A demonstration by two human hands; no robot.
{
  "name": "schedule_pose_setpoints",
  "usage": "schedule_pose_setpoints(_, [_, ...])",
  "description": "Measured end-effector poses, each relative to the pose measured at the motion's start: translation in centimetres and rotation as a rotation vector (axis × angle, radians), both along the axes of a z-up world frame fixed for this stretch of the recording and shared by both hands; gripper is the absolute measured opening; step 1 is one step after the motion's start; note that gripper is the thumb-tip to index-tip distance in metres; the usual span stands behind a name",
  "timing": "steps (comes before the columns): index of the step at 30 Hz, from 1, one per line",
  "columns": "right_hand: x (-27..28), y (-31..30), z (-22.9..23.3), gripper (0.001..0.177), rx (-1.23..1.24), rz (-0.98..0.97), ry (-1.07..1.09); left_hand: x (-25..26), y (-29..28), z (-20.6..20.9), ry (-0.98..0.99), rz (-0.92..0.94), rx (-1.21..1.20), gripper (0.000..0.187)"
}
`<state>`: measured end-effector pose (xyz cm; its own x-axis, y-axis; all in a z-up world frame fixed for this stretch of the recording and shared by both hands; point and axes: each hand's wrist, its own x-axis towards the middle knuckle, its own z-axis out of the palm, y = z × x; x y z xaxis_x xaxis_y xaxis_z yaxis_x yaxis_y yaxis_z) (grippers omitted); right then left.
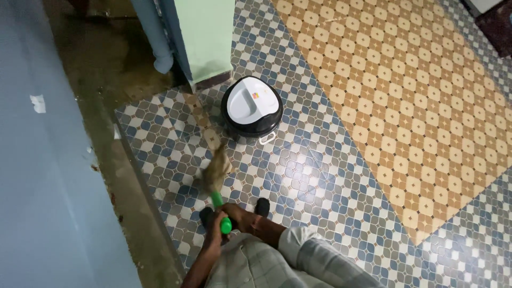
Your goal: The person sweeps debris across a tiled floor using a broom, moving around a black and white container.
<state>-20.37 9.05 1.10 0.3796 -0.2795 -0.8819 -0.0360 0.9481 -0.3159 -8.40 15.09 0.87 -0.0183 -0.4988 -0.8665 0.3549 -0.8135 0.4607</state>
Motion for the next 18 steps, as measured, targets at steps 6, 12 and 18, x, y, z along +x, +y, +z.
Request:
schedule_pose_setpoints(6, [0.8,0.0,-6.7,0.03,-0.068,-0.068,-0.247,0.1,-0.8,4.3,-0.154,-0.001,-0.338,0.043])
schedule_pose_setpoints(12, [-7.7,-0.1,2.3,0.04,-1.053,0.19,-0.411,1.4,-1.6,9.7,0.003,-0.191,-0.357,0.042])
schedule_pose_setpoints(18, [-13.8,0.7,10.3,0.041,-0.163,-0.325,-0.4,3.9,-3.0,7.7,-0.105,-0.071,-0.396,0.032])
